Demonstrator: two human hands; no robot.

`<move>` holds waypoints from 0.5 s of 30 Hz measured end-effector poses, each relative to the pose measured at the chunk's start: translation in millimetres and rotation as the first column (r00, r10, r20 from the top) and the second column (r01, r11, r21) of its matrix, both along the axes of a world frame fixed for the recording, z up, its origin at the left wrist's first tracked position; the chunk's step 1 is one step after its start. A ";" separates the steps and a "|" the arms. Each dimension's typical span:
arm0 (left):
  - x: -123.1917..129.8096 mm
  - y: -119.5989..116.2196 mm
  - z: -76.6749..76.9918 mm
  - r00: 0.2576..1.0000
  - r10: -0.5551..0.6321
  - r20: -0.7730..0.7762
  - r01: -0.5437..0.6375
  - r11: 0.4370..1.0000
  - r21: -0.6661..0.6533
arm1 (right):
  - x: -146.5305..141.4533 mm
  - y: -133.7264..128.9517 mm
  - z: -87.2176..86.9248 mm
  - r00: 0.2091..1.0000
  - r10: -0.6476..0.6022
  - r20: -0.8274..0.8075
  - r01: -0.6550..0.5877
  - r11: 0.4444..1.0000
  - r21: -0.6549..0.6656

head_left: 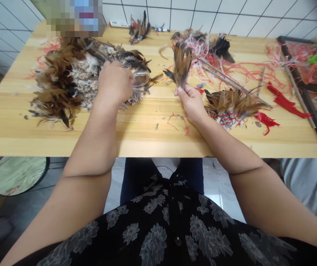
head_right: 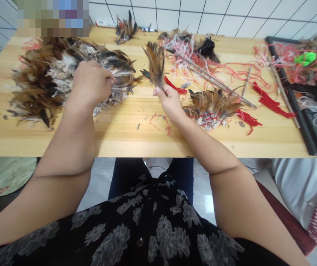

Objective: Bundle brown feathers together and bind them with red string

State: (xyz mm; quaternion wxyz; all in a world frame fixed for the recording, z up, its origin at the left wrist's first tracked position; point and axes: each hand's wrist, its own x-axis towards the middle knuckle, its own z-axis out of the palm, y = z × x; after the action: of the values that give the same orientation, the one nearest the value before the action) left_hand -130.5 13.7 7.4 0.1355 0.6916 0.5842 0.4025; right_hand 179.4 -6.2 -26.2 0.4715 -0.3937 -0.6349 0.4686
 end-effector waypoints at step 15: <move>4.2 -9.7 6.9 0.976 0.071 -0.208 -0.102 0.984 -0.145 | -1.0 -4.6 7.0 0.997 -0.060 0.058 0.061 0.998 -0.018</move>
State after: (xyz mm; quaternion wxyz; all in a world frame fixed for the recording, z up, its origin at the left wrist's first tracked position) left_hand -126.3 4.0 14.4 0.1111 0.6901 0.6541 0.2889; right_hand 178.4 -10.8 -19.1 0.4630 -0.4307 -0.6314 0.4488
